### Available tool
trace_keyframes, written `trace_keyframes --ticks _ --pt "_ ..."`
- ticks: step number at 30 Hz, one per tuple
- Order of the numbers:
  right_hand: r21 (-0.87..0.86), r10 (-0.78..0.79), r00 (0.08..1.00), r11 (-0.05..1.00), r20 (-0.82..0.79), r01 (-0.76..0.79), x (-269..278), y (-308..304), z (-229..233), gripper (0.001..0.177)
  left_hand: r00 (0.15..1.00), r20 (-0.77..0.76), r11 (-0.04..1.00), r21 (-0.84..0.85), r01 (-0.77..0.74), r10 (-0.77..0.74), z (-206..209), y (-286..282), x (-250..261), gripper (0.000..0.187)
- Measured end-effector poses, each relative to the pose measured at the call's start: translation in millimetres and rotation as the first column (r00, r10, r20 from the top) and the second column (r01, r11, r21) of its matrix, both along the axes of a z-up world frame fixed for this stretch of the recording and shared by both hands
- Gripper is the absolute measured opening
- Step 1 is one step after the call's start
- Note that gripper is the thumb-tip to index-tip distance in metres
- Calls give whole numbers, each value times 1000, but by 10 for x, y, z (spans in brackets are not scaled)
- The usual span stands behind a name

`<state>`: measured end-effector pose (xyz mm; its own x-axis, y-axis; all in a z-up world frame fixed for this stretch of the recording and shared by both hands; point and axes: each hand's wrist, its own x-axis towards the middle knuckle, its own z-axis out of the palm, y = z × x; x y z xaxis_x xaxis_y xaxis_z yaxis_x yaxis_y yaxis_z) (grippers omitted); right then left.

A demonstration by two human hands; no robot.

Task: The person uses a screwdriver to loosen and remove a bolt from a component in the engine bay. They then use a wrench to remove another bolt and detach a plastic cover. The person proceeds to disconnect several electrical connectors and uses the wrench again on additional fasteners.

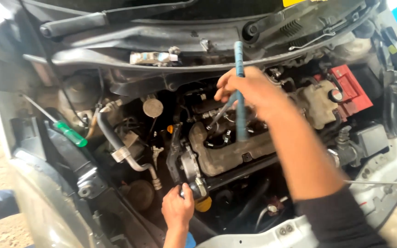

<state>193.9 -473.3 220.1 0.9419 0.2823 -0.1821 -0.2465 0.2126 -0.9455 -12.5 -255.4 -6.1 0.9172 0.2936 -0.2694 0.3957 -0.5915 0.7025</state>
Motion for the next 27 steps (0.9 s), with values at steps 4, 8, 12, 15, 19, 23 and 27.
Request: trace_keyframes --ticks 4,8,12,15,19,23,27 --pt "96 -194 974 978 112 184 -72 115 183 29 995 -88 999 5 38 -37 8 11 -18 43" --pt "190 -381 901 919 208 345 -178 276 -173 39 997 74 1000 31 3 -5 -235 -3 -61 43" --pt "326 -548 794 825 264 461 -140 425 -604 52 987 -120 993 36 109 -104 267 68 65 41" --pt "389 -629 720 767 294 511 -9 334 -675 58 952 -181 959 94 267 -247 245 91 90 45" --pt "614 -53 940 769 337 -177 152 322 -612 68 984 -88 987 -43 154 -157 -54 48 93 44" --pt "415 -427 837 868 343 273 -41 530 -688 50 984 -102 989 -27 147 -149 -194 40 97 43" --pt "364 -360 776 914 518 181 -103 576 -822 63 985 -100 990 -39 139 -142 -164 46 110 41"
